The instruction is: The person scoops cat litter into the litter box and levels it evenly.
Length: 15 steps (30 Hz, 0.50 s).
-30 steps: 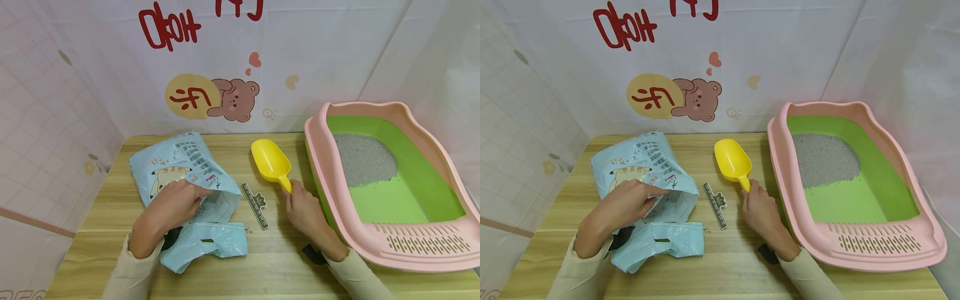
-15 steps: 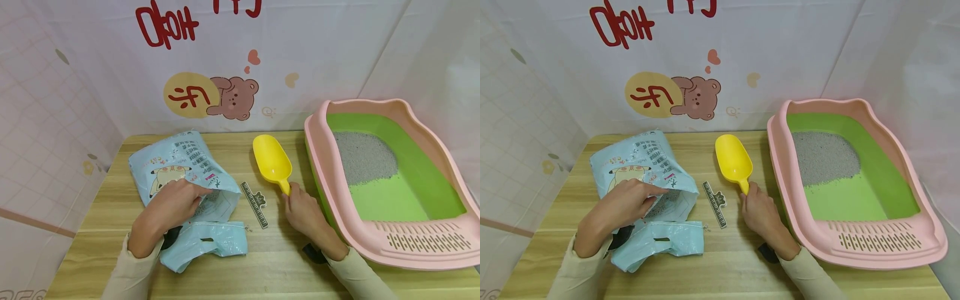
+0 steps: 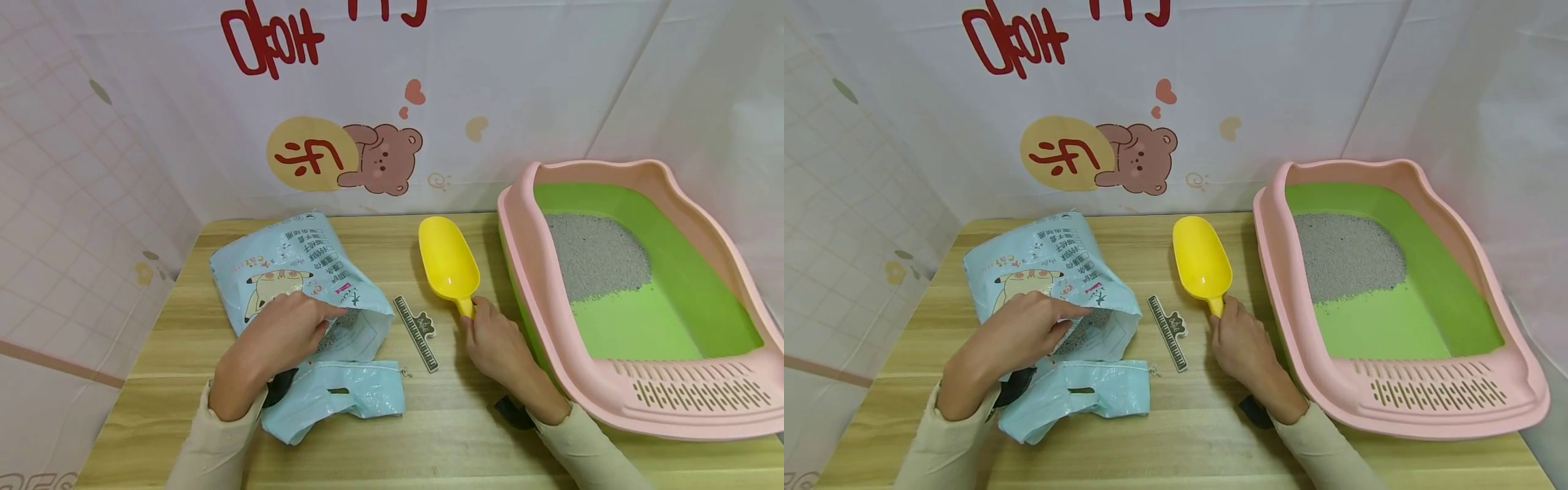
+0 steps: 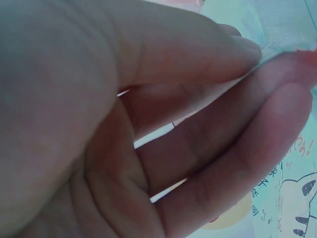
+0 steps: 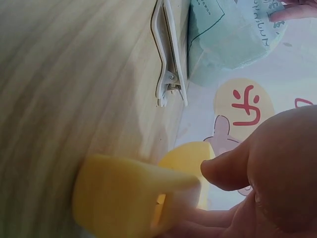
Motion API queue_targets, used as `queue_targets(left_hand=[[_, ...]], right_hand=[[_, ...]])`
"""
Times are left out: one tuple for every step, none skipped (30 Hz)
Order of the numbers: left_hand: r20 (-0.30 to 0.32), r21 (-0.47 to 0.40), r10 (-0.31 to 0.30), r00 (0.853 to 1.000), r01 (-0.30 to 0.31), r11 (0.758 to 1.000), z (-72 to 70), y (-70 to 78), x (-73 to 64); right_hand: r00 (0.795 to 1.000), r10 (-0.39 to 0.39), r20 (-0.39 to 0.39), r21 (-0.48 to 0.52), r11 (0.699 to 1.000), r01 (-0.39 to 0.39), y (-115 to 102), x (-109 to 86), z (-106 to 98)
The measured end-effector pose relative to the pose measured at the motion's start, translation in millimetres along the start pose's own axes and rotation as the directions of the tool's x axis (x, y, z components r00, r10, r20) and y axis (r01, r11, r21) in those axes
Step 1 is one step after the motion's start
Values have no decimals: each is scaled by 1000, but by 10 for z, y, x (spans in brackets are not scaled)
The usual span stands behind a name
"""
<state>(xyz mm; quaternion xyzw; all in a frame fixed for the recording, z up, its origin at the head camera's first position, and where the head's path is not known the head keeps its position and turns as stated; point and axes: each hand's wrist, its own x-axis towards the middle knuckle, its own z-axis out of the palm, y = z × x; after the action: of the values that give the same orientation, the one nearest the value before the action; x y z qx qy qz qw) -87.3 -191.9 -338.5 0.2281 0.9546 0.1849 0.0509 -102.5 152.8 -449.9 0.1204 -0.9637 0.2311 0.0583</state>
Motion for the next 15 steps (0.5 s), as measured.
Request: queue_targets(left_hand=[[1,-1,0,1000,0,1000,-1,0,0],[2,-3,2,1000,-2,1000,-3,-1,1],[3,-3,4,1000,-4,1000,-4,-1,1],[3,-3,6,1000,-6,1000,-5,-1,1],[3,-4,7,1000,-7,1000,-6,-2,1],[2,-3,10,1000,-10,1000,-7,-2,1],[2,-1,12,1000,-12,1000,-7,-2,1],[2,1,14,1000,-14,1000,-7,-2,1],[3,3,14,1000,-14,1000,-7,-2,0],[2,3,13,1000,-13,1000,-7,-1,-1],[2,3,12,1000,-12,1000,-8,-1,-1],[4,3,12,1000,-12,1000,-8,-1,-2],[4,3,13,1000,-13,1000,-8,-1,-2],[4,3,14,1000,-14,1000,-7,-1,-2],[2,2,15,1000,-15,1000,-6,-1,-2]], right_hand=[[1000,7,5,4,1000,-8,0,0,-2],[1000,14,10,8,1000,-14,2,2,-3],[1000,19,15,9,1000,-20,-1,2,-7],[1000,24,18,9,1000,-24,1,2,-8],[999,25,21,9,1000,-25,-1,3,-10],[999,28,21,9,1000,-28,-3,3,-13],[999,29,20,10,1000,-29,-6,2,-15],[999,30,17,10,1000,-30,-6,1,-16],[1000,27,14,11,1000,-28,-7,1,-16],[1000,24,10,11,1000,-24,-8,0,-17],[1000,20,4,11,1000,-20,-11,-2,-19],[1000,16,-2,12,1000,-16,-10,-4,-18],[1000,9,-8,11,1000,-9,-8,-6,-17],[1000,2,-17,9,1000,-1,-5,-7,-15],[1000,-6,-25,8,1000,6,-6,-8,-15]])
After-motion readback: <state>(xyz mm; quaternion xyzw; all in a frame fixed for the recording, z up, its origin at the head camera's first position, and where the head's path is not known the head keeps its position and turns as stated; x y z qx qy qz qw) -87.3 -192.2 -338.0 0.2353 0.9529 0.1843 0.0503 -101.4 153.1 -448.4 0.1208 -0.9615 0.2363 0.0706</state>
